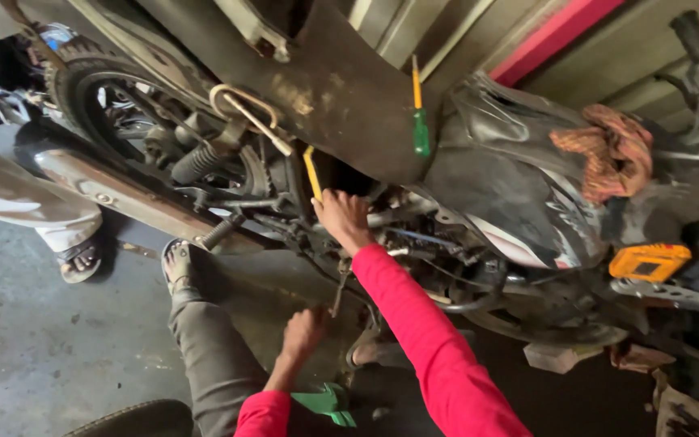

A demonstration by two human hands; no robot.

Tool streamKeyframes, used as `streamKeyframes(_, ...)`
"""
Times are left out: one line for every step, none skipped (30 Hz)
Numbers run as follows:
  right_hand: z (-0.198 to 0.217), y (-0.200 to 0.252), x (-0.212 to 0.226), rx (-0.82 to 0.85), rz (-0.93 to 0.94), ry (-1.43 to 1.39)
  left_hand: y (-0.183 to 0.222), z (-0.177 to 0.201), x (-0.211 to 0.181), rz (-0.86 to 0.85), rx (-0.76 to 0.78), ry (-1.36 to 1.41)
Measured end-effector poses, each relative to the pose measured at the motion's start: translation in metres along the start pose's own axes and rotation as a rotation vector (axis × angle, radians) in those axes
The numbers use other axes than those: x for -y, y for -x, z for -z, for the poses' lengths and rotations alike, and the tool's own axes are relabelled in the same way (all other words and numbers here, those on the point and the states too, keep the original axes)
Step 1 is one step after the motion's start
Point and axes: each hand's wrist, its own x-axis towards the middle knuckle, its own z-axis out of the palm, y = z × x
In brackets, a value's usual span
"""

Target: Cleaning and inspecting a motorcycle air filter and housing.

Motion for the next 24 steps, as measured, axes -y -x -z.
streamKeyframes(-0.006,-0.010,0.000,0.002,0.005,-0.002,0.002,-0.002,0.001,0.004,-0.004,0.001)
streamKeyframes(-0.011,-0.020,0.001,0.036,-0.039,0.077,0.004,-0.004,0.003,-0.021,-0.006,-0.020)
streamKeyframes(-0.017,-0.030,0.001,0.070,-0.084,0.158,0.005,-0.007,0.003,-0.048,-0.008,-0.039)
streamKeyframes(-0.023,-0.039,0.000,0.071,-0.079,0.157,0.006,0.000,-0.001,-0.044,-0.011,-0.038)
streamKeyframes(-0.030,-0.045,-0.004,0.083,-0.094,0.154,0.009,0.004,-0.006,-0.061,-0.020,-0.015)
streamKeyframes(-0.037,-0.051,-0.007,0.095,-0.108,0.151,0.012,0.008,-0.011,-0.078,-0.029,0.009)
streamKeyframes(-0.039,-0.055,-0.007,0.099,-0.104,0.154,0.012,0.003,-0.009,-0.073,-0.029,0.014)
streamKeyframes(-0.042,-0.059,-0.007,0.092,-0.108,0.167,0.011,-0.001,-0.006,-0.096,-0.053,-0.004)
streamKeyframes(-0.045,-0.063,-0.006,0.083,-0.113,0.178,0.011,-0.005,-0.004,-0.118,-0.077,-0.023)
streamKeyframes(-0.042,-0.065,-0.003,0.086,-0.109,0.180,0.012,0.003,-0.010,-0.114,-0.078,-0.020)
streamKeyframes(-0.038,-0.066,-0.001,0.099,-0.147,0.170,0.014,0.012,-0.017,-0.103,-0.061,-0.005)
streamKeyframes(-0.035,-0.067,0.001,0.112,-0.185,0.160,0.015,0.021,-0.023,-0.091,-0.043,0.011)
streamKeyframes(-0.034,-0.068,0.003,0.113,-0.184,0.164,0.015,0.021,-0.023,-0.091,-0.042,0.015)
streamKeyframes(-0.033,-0.068,0.004,0.128,-0.202,0.144,0.015,0.021,-0.024,-0.067,-0.011,0.054)
streamKeyframes(-0.031,-0.068,0.005,0.142,-0.221,0.123,0.015,0.021,-0.024,-0.043,0.020,0.091)
streamKeyframes(-0.034,-0.069,0.005,0.142,-0.221,0.127,0.015,0.018,-0.022,-0.044,0.021,0.095)
streamKeyframes(-0.036,-0.070,0.006,0.142,-0.225,0.121,0.014,0.015,-0.020,-0.059,0.009,0.103)
streamKeyframes(-0.038,-0.071,0.006,0.141,-0.228,0.114,0.013,0.013,-0.018,-0.073,-0.004,0.111)
streamKeyframes(-0.037,-0.070,0.008,0.141,-0.229,0.118,0.014,0.017,-0.023,-0.075,-0.003,0.114)
streamKeyframes(-0.037,-0.069,0.010,0.132,-0.250,0.109,0.016,0.021,-0.028,-0.062,0.013,0.116)
streamKeyframes(-0.035,-0.069,0.012,0.120,-0.271,0.101,0.015,0.025,-0.033,-0.050,0.027,0.119)
streamKeyframes(-0.036,-0.068,0.012,0.117,-0.269,0.105,0.015,0.033,-0.040,-0.053,0.025,0.123)
streamKeyframes(-0.037,-0.066,0.012,0.106,-0.275,0.115,0.016,0.041,-0.048,-0.026,0.057,0.122)
streamKeyframes(-0.038,-0.065,0.012,0.095,-0.280,0.126,0.017,0.048,-0.055,0.001,0.090,0.120)
